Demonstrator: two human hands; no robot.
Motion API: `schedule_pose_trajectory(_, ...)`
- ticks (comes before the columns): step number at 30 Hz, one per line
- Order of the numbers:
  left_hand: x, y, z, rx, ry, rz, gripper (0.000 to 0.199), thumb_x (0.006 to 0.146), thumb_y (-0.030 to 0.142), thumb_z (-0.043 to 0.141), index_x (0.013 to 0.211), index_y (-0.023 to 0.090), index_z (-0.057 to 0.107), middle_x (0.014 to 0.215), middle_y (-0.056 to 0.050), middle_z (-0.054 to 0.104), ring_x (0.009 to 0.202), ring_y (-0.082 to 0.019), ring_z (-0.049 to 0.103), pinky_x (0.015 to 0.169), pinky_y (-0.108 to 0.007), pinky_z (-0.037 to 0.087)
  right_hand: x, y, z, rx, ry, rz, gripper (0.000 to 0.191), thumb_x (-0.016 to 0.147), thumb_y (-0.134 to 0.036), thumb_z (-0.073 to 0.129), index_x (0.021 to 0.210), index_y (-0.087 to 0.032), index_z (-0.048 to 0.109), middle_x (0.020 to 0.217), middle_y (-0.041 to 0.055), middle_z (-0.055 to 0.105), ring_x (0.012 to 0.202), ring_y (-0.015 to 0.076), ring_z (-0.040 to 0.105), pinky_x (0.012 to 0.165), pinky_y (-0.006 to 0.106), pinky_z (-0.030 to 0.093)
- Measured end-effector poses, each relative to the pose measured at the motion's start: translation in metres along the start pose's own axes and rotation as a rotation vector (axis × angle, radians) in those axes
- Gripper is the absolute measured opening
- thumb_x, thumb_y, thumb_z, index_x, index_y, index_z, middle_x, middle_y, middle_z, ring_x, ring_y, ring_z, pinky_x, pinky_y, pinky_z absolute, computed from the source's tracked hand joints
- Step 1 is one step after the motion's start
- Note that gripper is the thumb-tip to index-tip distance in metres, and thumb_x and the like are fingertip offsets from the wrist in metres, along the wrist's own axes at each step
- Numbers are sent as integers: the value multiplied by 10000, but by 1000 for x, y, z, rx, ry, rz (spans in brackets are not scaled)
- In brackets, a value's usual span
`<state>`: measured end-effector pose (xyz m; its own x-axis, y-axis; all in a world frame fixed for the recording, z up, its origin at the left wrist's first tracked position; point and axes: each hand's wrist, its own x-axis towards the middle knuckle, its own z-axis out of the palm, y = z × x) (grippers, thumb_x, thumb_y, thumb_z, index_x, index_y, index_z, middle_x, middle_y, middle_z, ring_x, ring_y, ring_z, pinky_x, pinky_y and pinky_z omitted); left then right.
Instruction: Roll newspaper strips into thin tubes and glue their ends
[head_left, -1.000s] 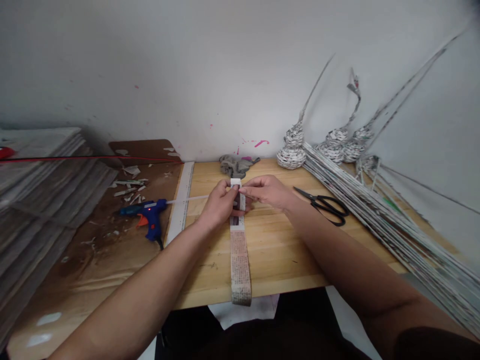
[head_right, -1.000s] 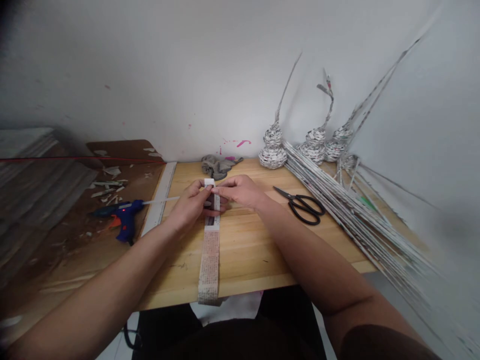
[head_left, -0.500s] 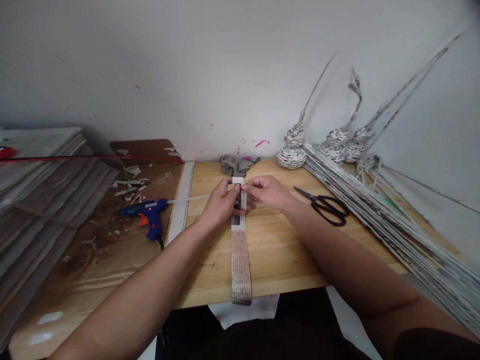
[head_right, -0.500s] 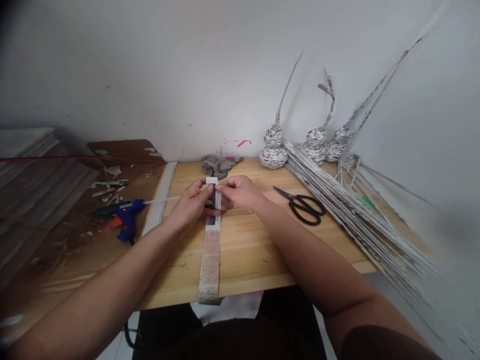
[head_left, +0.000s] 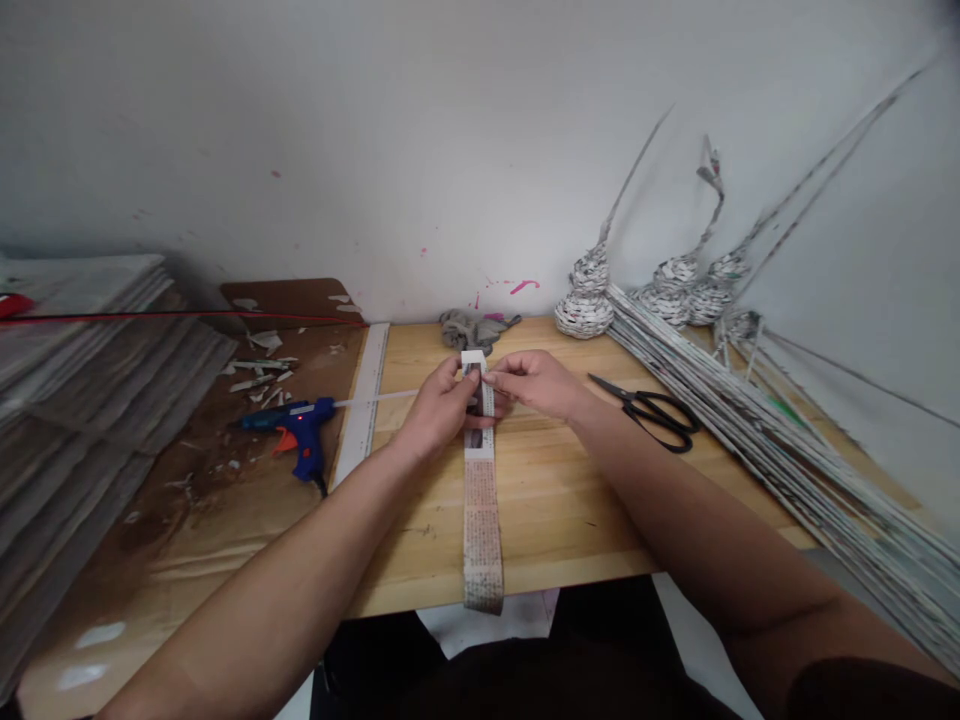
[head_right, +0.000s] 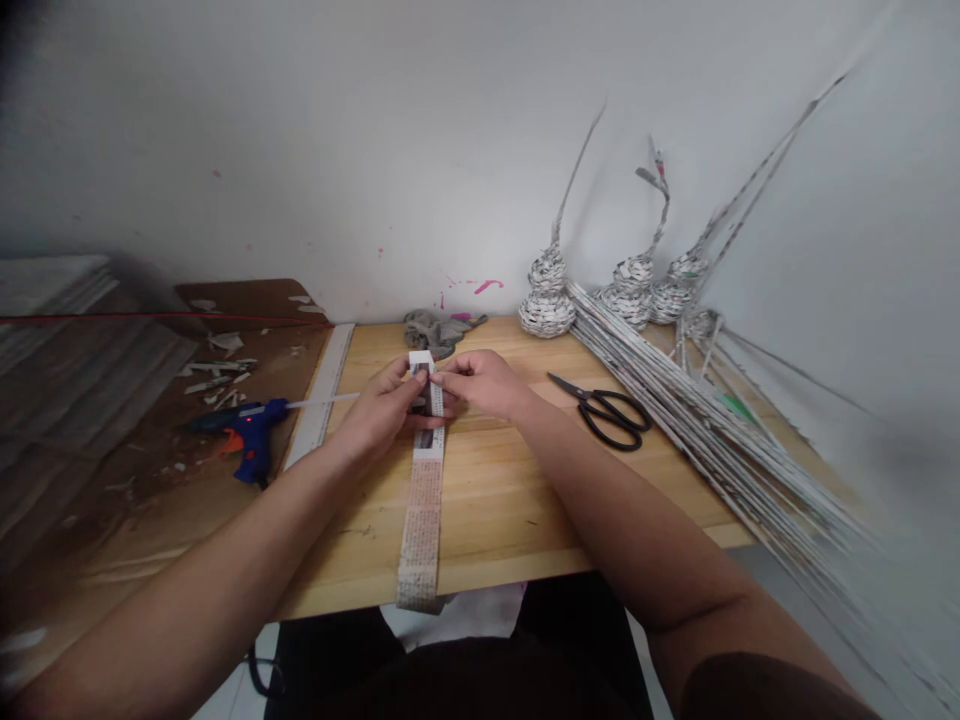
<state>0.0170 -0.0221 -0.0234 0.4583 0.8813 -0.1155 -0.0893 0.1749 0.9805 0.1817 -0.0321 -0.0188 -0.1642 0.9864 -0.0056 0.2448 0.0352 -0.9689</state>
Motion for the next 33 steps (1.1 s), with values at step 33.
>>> schedule_pose_trajectory(33, -1, 0, -1, 94, -117, -16, 325, 913, 358, 537, 1188, 186, 516, 828, -76, 722, 615, -170, 693, 529, -268, 547, 5, 7, -10, 129, -46, 57, 323, 779, -430, 685, 714, -114, 675, 545, -19, 529, 436, 52, 401, 392, 196, 268)
